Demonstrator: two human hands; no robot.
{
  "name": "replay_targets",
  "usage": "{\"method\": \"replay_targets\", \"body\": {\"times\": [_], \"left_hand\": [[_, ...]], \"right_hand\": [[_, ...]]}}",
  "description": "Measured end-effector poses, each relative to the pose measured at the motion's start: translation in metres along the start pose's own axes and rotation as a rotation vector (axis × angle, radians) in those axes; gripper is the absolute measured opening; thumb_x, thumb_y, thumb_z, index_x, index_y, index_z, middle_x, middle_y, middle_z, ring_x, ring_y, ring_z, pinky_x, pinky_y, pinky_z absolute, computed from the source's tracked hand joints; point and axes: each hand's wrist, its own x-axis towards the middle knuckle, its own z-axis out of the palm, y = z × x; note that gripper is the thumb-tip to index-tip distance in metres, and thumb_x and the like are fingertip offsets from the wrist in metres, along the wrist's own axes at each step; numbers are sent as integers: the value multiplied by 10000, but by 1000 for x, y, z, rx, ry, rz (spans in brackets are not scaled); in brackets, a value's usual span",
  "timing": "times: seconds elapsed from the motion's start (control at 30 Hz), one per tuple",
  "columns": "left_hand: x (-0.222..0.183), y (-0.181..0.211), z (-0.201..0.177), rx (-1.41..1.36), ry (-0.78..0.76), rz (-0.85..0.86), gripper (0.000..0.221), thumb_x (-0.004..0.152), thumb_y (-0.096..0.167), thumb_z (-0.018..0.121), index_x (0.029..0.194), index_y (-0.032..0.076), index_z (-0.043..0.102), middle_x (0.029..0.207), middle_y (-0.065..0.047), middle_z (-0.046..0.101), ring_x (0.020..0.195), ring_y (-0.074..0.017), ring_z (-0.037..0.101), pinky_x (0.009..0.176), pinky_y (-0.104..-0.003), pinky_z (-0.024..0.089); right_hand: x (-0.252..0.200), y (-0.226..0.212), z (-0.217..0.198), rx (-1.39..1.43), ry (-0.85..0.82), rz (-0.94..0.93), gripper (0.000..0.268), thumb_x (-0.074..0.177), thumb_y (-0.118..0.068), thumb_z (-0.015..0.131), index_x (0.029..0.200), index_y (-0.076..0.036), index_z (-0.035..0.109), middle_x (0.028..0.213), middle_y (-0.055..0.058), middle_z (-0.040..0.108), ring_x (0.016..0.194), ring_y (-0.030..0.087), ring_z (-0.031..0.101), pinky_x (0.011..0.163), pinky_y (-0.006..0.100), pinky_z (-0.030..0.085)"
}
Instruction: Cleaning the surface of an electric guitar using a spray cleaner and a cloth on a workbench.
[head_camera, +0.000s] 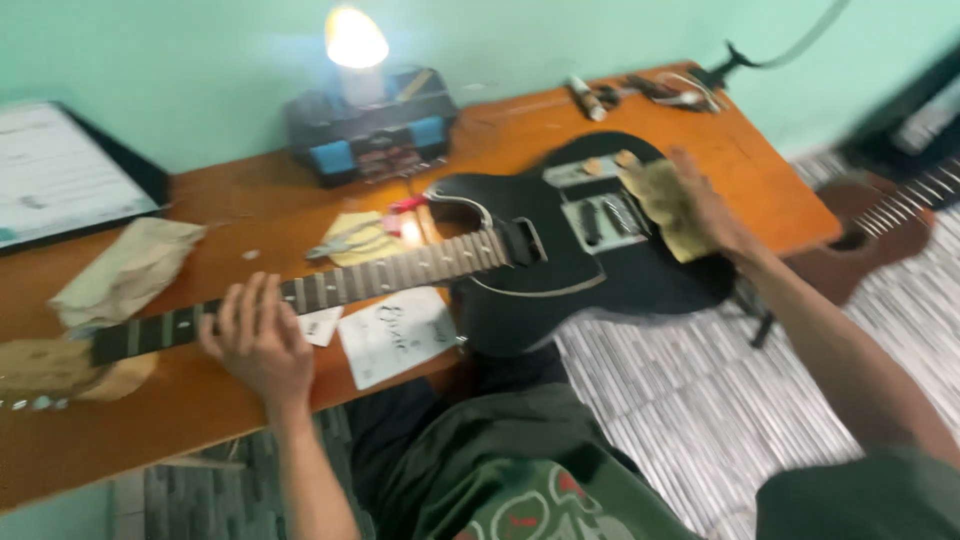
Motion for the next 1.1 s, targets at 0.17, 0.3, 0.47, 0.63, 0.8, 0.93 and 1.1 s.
{"method": "replay_targets", "body": {"times": [0.17,0.3,0.47,0.63,0.8,0.93,1.1], "left_hand": [[3,4,2,-25,-21,14,397,1089,267,484,1301,115,782,1313,-125,740,1247,-331,639,1115,-535,272],[16,17,-9,-9,11,-4,434,1144,207,478,1211,8,858,1286,-122,802,1261,-286,634,1166,-463,283],[14,17,-8,-19,29,4,451,1161,215,484,1192,-9,874,1270,-138,812,1249,-299,645,1166,-460,292],[14,16,-8,-44,26,9,441,1167,200,495,1201,-26,873,1285,-144,810,1252,-306,635,1160,-478,282],[9,14,-7,-32,22,19,452,1177,181,495,1195,-37,891,1288,-148,829,1265,-303,639,1175,-469,278],[11,14,-6,-14,30,22,441,1171,174,507,1189,-27,898,1292,-139,835,1266,-291,643,1177,-451,277],[11,17,-9,-18,16,15,441,1166,171,499,1214,-33,887,1309,-143,822,1288,-296,632,1179,-461,273]], "right_hand": [[-4,21,-21,-35,176,5,629,1112,-306,414,1660,-59,230,1688,229,170,1531,411,126,1230,596,196],[7,-29,-16,-664,-196,-118,501,959,-350,350,1421,-186,246,1705,119,40,1582,330,-3,1130,519,136],[-35,-94,-15,-446,-408,-24,711,1021,-454,43,1609,-75,-84,1701,156,-95,1582,301,-77,1247,478,-75],[-118,-101,-21,-382,-327,-184,670,1077,-420,94,1632,-51,33,1727,113,21,1593,227,-5,1270,393,9],[-132,-110,-27,-258,-337,0,727,1049,-485,99,1615,-34,38,1716,133,43,1589,228,33,1276,404,21],[-73,-76,-17,-553,-360,-117,678,1064,-428,53,1614,-39,-17,1714,130,-21,1590,243,-27,1272,405,-15],[7,-66,-13,-330,-370,-226,618,1067,-369,72,1628,-110,85,1720,113,78,1603,262,50,1281,471,22]]}}
